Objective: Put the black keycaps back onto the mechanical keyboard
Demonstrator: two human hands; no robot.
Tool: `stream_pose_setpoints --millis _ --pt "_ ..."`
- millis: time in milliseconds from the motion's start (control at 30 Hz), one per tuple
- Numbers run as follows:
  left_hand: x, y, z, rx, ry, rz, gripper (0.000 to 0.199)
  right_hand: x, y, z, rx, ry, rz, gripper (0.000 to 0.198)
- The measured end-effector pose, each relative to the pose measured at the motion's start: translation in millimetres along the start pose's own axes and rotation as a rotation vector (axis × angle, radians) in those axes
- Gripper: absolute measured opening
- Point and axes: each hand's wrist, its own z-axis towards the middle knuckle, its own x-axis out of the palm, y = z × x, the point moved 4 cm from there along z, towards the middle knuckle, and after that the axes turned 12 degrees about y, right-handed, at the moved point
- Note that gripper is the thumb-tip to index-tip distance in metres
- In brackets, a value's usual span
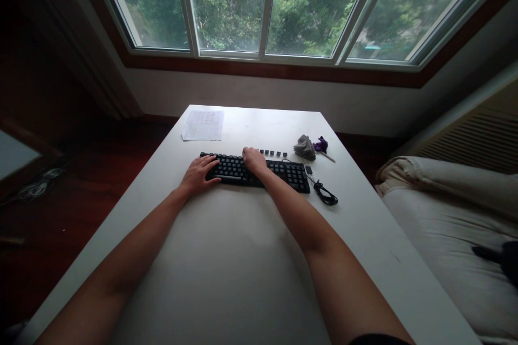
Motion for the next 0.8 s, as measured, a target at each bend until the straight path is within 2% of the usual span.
stream_pose_setpoints --millis 67,200,267,533,800 --pt "0 0 0 0.005 0.000 0.004 0.068 -3 -6 1 0.013 -0.024 0.024 0.031" --pt "0 2 0 0.011 0.002 0.001 0.068 -14 -26 3 0.071 -0.182 0.016 0.028" --pt "0 3 -1 0.008 0.002 -0.005 0.068 -18 -35 5 0.085 -0.218 -0.014 0.025" --pt "-1 5 0 -0.003 0.006 -0.008 0.068 -19 -34 17 -0.103 -0.165 -0.089 0.027" --pt "1 5 1 0.000 0.011 -0.002 0.067 -12 -37 27 -0.020 -0.163 -0.133 0.024"
